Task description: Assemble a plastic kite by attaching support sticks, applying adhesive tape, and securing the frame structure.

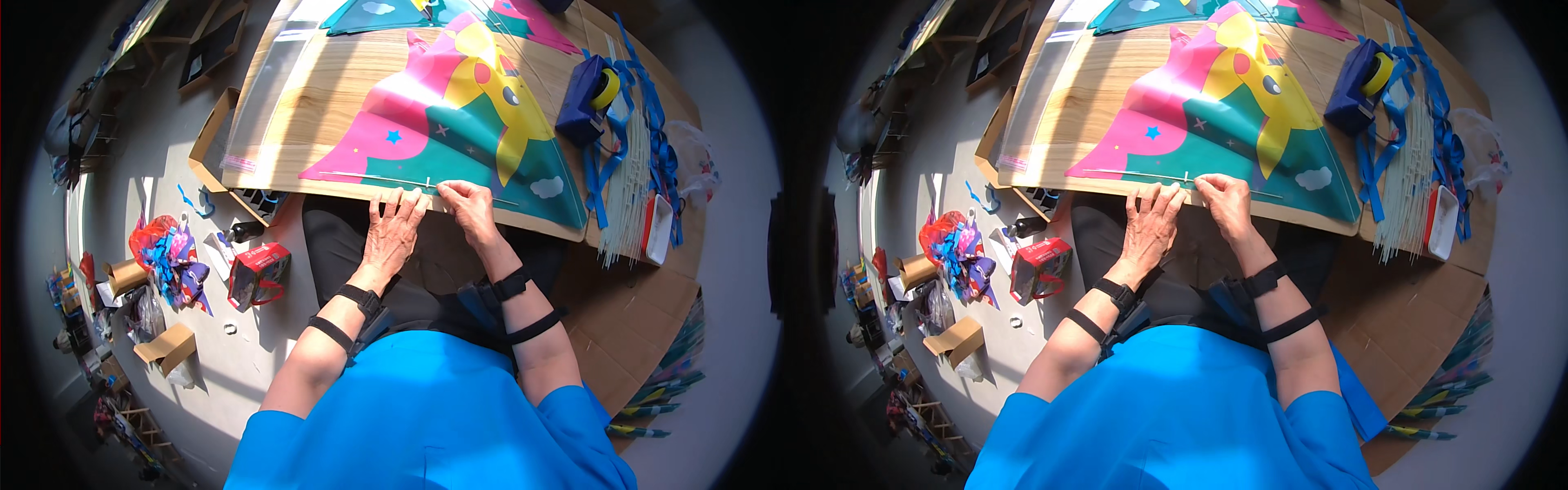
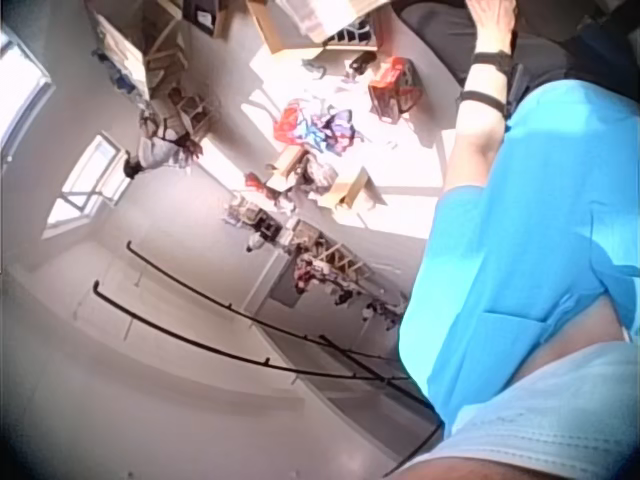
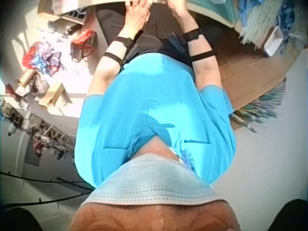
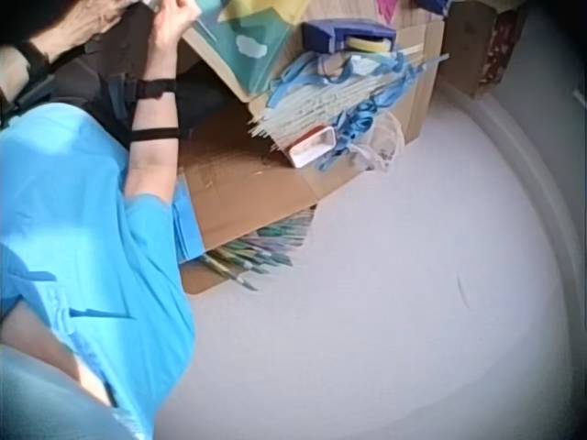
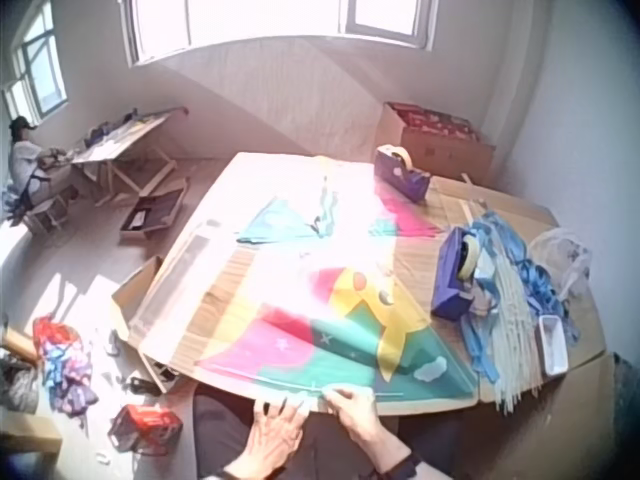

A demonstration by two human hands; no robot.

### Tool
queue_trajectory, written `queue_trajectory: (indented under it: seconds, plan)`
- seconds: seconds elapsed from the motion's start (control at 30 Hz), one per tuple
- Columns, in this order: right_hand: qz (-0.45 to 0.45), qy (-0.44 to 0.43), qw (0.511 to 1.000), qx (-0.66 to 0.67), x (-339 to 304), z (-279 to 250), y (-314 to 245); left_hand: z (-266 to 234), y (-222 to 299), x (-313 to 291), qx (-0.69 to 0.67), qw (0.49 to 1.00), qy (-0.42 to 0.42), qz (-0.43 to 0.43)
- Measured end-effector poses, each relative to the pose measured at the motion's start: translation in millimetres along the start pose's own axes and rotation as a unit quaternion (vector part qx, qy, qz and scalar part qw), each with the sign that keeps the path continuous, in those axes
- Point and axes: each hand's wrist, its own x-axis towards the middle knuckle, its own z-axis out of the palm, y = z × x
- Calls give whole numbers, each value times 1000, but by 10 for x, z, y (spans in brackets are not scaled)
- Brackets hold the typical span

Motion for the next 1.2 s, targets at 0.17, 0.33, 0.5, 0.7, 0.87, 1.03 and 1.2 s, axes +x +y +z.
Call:
queue_trajectory:
  seconds: [0.17, 0.33, 0.5, 0.7, 0.87, 1.03, 1.2]
  plan:
    - [-38, 20, 999, -18, 61, 10, 116, -33, 20, 16, -9, 1000, 2, 0]
    - [-39, 32, 999, -18, 67, 24, 151, -33, 23, 16, -3, 1000, -7, -4]
    - [-55, 44, 997, -41, 109, 22, 210, -35, 28, 29, 9, 1000, -5, -1]
    - [-66, 60, 992, -94, 135, 22, 244, -17, 48, 39, 4, 1000, -23, -7]
    - [-86, 90, 977, -171, 47, 59, 107, -39, 59, 61, 9, 999, -32, -10]
    - [-141, 199, 936, -252, 2, 93, -99, -16, 79, 69, 30, 999, -19, -10]
    - [-265, 144, 883, -359, 61, 56, -216, -62, 88, 84, 20, 1000, -15, -15]
